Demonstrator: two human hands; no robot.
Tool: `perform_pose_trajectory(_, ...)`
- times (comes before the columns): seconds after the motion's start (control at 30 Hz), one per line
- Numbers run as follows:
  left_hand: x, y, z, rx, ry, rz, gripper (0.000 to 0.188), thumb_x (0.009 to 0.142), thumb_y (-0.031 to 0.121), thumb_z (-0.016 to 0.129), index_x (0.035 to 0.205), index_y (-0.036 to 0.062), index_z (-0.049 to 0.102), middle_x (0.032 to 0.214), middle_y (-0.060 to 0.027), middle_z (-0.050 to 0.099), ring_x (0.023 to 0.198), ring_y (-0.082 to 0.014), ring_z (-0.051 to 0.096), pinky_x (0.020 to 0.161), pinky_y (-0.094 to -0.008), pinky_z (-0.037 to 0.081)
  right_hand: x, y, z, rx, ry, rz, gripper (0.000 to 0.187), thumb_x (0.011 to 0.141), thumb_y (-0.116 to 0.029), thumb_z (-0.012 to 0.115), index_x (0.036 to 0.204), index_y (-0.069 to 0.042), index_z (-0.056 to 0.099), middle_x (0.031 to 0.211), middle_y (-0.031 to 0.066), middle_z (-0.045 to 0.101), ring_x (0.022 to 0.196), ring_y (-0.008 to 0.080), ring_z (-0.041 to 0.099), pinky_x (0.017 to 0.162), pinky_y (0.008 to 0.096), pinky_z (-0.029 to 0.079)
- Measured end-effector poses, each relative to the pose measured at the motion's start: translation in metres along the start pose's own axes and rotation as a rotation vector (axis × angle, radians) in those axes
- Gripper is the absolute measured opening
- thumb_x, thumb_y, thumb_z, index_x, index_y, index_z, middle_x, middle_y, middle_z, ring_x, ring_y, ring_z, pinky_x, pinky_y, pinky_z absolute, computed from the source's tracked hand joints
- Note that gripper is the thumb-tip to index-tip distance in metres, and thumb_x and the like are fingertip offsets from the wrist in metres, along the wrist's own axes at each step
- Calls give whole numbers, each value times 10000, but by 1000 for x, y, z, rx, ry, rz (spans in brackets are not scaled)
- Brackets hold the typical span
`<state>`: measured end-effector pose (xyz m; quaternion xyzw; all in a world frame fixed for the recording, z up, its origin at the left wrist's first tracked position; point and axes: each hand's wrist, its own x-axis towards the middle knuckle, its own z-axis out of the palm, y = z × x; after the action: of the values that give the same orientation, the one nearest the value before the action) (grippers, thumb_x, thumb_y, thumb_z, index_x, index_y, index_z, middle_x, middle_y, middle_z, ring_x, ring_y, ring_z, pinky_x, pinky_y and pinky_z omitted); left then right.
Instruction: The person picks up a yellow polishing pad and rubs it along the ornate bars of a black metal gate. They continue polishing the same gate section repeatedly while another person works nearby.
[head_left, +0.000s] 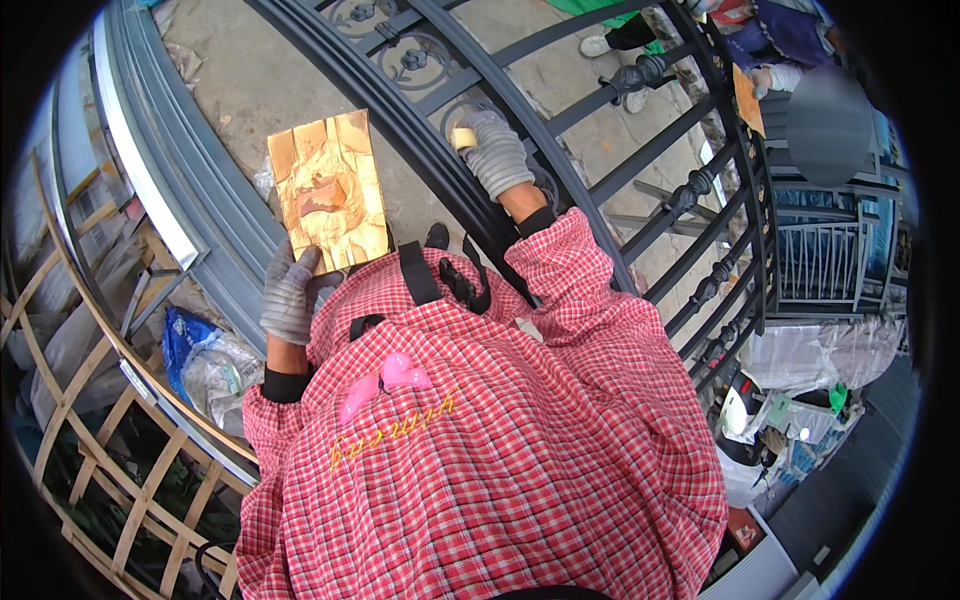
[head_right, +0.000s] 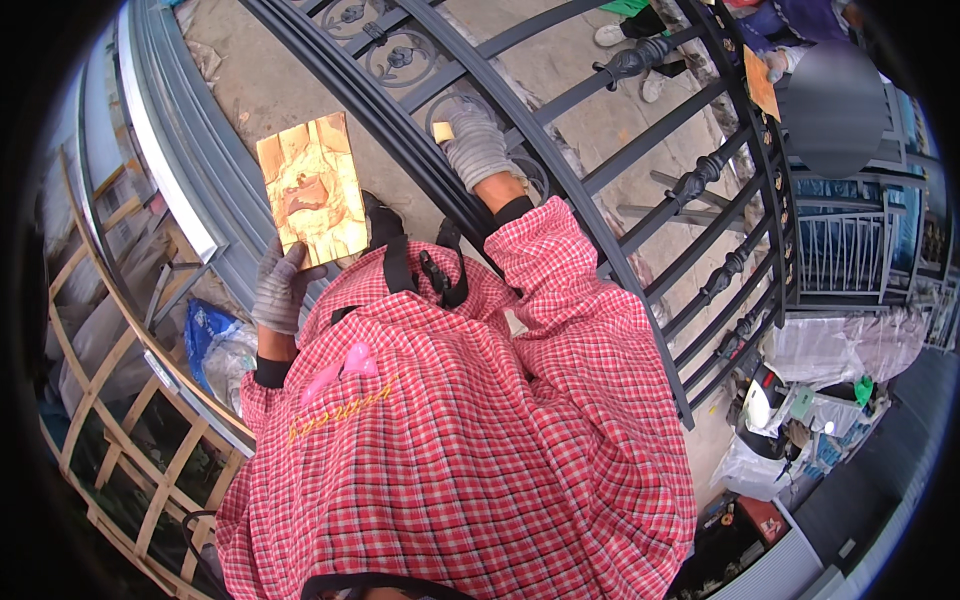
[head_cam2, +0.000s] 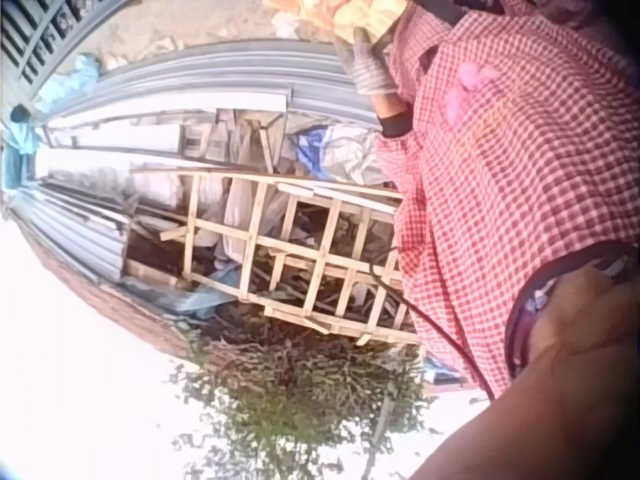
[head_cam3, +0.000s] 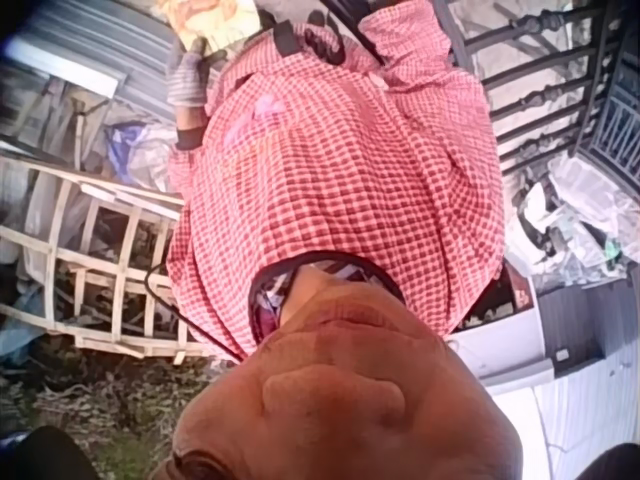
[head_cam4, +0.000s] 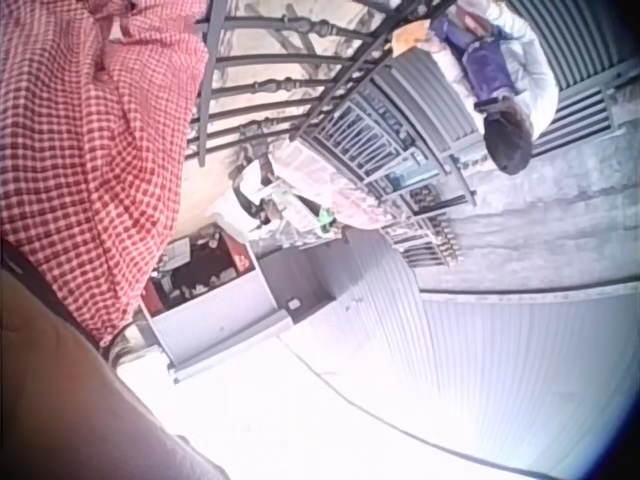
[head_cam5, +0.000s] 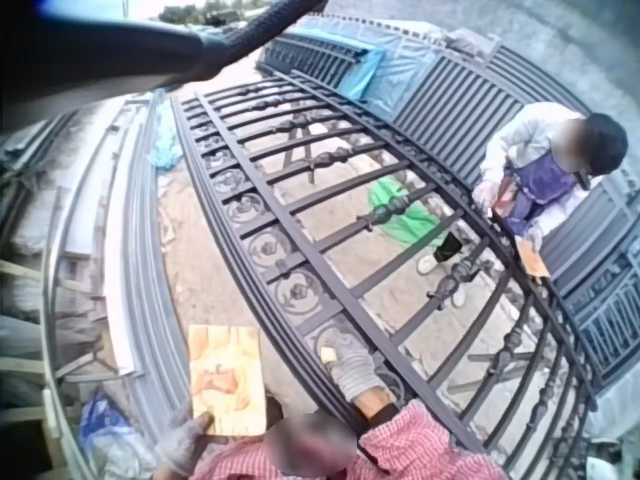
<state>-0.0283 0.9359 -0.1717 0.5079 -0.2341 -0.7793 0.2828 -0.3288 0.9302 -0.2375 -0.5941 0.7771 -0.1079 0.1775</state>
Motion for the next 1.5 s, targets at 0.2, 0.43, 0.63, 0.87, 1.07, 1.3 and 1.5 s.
perform_pose_trajectory(0.2, 2, 3, 3, -2, 7, -12, 443, 770, 124, 537, 1149, -42, 378, 1003, -123, 544, 807, -189, 582, 568, -241, 507, -1, 14, -22, 58, -4, 109, 305, 599, -84, 658, 894, -83, 580, 883, 131, 562, 843, 297, 536, 729, 348, 428)
perform_pose_trajectory(0.43, 14, 6, 1, 6, -49, -40, 454, 769, 108, 535, 1161, -41, 363, 1022, -130, 536, 821, -197, 584, 577, -232, 513, 1, 20, -19, 13, 26, 140, 255, 609, -160, 655, 841, -81, 586, 836, 127, 577, 815, 294, 549, 708, 370, 439)
perform_pose_trajectory(0.63, 27, 5, 1, -8, -116, -45, 501, 769, 151, 562, 1180, -38, 346, 1041, -121, 532, 822, -191, 585, 568, -241, 520, 1, -22, -57, 355, 97, 120, 326, 583, -117, 688, 879, -41, 575, 811, 116, 584, 732, 242, 568, 668, 311, 447)
perform_pose_trajectory(0.87, 42, 6, 3, 4, -162, -45, 491, 776, 161, 565, 1194, 1, 363, 1049, -76, 524, 873, -179, 553, 613, -281, 517, -9, -113, -40, 135, -191, -217, 376, 650, -266, 617, 969, -93, 518, 953, 107, 514, 851, 265, 524, 734, 362, 428)
perform_pose_trajectory(1.07, 79, 11, -28, 16, -183, -76, 453, 787, 144, 546, 1174, -27, 385, 1062, -113, 518, 868, -220, 555, 620, -299, 524, 20, -129, -19, 136, -144, -241, 330, 639, -235, 618, 904, -51, 554, 913, 117, 543, 884, 275, 519, 765, 360, 417)
perform_pose_trajectory(1.3, 87, 58, -25, -5, -239, -74, 454, 786, 162, 550, 1164, -28, 385, 1050, -107, 528, 853, -213, 567, 604, -281, 529, 33, -114, -47, 442, 78, -80, 338, 621, -214, 644, 901, -43, 563, 897, 162, 551, 814, 301, 543, 711, 355, 431)
perform_pose_trajectory(1.5, 101, 73, -35, -47, -207, -8, 487, 753, 116, 585, 1169, -16, 371, 1061, -109, 525, 869, -227, 572, 609, -296, 537, 46, -21, -31, 983, 464, 290, 385, 598, -55, 696, 938, -31, 518, 865, 98, 550, 772, 184, 538, 689, 278, 443)
